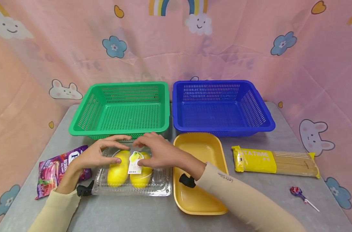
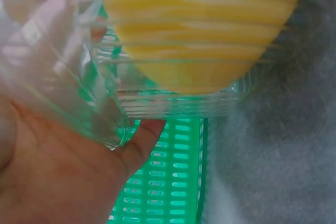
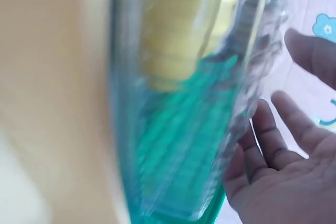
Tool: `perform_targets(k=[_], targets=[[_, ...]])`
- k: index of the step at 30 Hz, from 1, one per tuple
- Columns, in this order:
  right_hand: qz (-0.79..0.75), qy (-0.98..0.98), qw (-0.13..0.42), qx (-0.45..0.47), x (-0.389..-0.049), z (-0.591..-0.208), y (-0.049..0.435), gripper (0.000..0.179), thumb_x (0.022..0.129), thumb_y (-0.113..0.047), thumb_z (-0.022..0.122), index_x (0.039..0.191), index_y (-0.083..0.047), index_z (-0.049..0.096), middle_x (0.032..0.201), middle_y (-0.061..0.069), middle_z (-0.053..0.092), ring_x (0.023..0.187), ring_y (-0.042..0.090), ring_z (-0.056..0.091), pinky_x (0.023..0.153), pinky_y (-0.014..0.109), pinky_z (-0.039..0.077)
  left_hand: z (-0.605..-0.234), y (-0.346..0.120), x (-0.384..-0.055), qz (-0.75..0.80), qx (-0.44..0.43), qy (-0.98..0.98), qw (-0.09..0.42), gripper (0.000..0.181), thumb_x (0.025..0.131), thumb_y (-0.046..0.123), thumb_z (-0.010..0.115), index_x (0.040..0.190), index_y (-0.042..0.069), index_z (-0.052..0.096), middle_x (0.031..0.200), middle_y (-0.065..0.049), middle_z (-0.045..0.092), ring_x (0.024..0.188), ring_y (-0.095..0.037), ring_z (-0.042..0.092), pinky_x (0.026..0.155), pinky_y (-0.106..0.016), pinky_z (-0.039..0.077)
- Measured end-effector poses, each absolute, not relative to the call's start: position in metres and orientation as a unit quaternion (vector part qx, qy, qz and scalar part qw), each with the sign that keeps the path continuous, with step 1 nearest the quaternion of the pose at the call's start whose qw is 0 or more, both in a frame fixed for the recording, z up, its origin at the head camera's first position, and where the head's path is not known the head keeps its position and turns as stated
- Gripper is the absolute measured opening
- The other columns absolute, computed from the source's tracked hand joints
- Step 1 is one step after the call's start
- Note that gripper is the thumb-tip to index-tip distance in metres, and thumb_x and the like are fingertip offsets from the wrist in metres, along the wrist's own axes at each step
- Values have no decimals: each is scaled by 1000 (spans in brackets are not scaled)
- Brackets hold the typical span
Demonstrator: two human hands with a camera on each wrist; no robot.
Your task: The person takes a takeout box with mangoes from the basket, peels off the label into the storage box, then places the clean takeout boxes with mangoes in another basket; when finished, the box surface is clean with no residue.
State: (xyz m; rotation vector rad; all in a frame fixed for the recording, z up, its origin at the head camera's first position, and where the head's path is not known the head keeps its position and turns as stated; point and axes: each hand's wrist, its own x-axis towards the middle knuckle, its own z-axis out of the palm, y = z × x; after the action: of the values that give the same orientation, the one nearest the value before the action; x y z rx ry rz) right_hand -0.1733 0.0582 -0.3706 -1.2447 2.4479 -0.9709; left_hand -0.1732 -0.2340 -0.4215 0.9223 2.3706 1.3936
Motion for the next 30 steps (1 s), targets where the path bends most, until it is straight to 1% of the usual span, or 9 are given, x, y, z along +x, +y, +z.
perform_targets(k=[3, 6, 10, 14, 17, 19, 24, 30], targets=[[-359, 825, 136, -414, -173, -369, 50, 49, 88, -15, 79, 132, -7, 58, 121, 7, 63, 111, 24, 60, 93, 44, 54, -421, -234, -173, 481, 311, 811, 123, 38, 88, 13, 78, 126, 19, 74, 156, -3, 50, 150, -28, 35, 115, -70, 29], [-362, 823, 148, -412, -172, -368, 43, 50, 88, -8, 75, 133, -6, 54, 120, 10, 61, 108, 23, 60, 87, 42, 56, -420, -234, -172, 482, 306, 811, 124, 37, 88, 13, 78, 125, 18, 74, 155, -3, 50, 149, -30, 36, 115, -70, 30], [-342, 826, 144, -425, -172, -371, 36, 48, 88, -2, 70, 133, -6, 54, 121, 12, 60, 107, 20, 58, 91, 36, 55, -420, -234, -172, 480, 306, 813, 124, 37, 88, 13, 78, 125, 16, 74, 154, -3, 51, 148, -31, 37, 114, -68, 32], [-335, 825, 140, -434, -174, -373, 33, 47, 86, 2, 67, 131, -7, 55, 121, 12, 60, 107, 19, 58, 94, 34, 53, -421, -235, -172, 476, 308, 814, 124, 37, 88, 14, 79, 125, 14, 74, 155, -4, 50, 148, -31, 37, 114, -68, 32], [-335, 822, 144, -438, -175, -373, 34, 47, 87, 3, 66, 131, -7, 55, 121, 12, 60, 107, 19, 57, 92, 32, 53, -420, -236, -173, 473, 308, 816, 124, 38, 88, 14, 79, 126, 14, 73, 155, -5, 51, 148, -30, 37, 114, -68, 32], [-335, 819, 147, -442, -175, -373, 34, 47, 87, 4, 67, 132, -7, 55, 122, 13, 59, 107, 19, 57, 92, 31, 53, -420, -238, -173, 470, 308, 818, 124, 37, 89, 14, 78, 126, 14, 73, 154, -5, 51, 147, -30, 38, 113, -67, 34], [-331, 821, 144, -443, -174, -374, 33, 48, 88, 4, 66, 133, -4, 55, 121, 14, 59, 106, 19, 57, 95, 33, 53, -420, -243, -174, 470, 304, 819, 126, 35, 89, 14, 78, 124, 14, 74, 153, -4, 53, 146, -29, 40, 112, -64, 35], [-300, 831, 110, -454, -172, -375, 29, 48, 88, 2, 67, 134, -5, 55, 115, 12, 59, 100, 20, 55, 89, 29, 50, -420, -246, -175, 474, 297, 819, 127, 34, 88, 15, 80, 121, 17, 76, 152, -4, 54, 145, -29, 41, 113, -67, 35]])
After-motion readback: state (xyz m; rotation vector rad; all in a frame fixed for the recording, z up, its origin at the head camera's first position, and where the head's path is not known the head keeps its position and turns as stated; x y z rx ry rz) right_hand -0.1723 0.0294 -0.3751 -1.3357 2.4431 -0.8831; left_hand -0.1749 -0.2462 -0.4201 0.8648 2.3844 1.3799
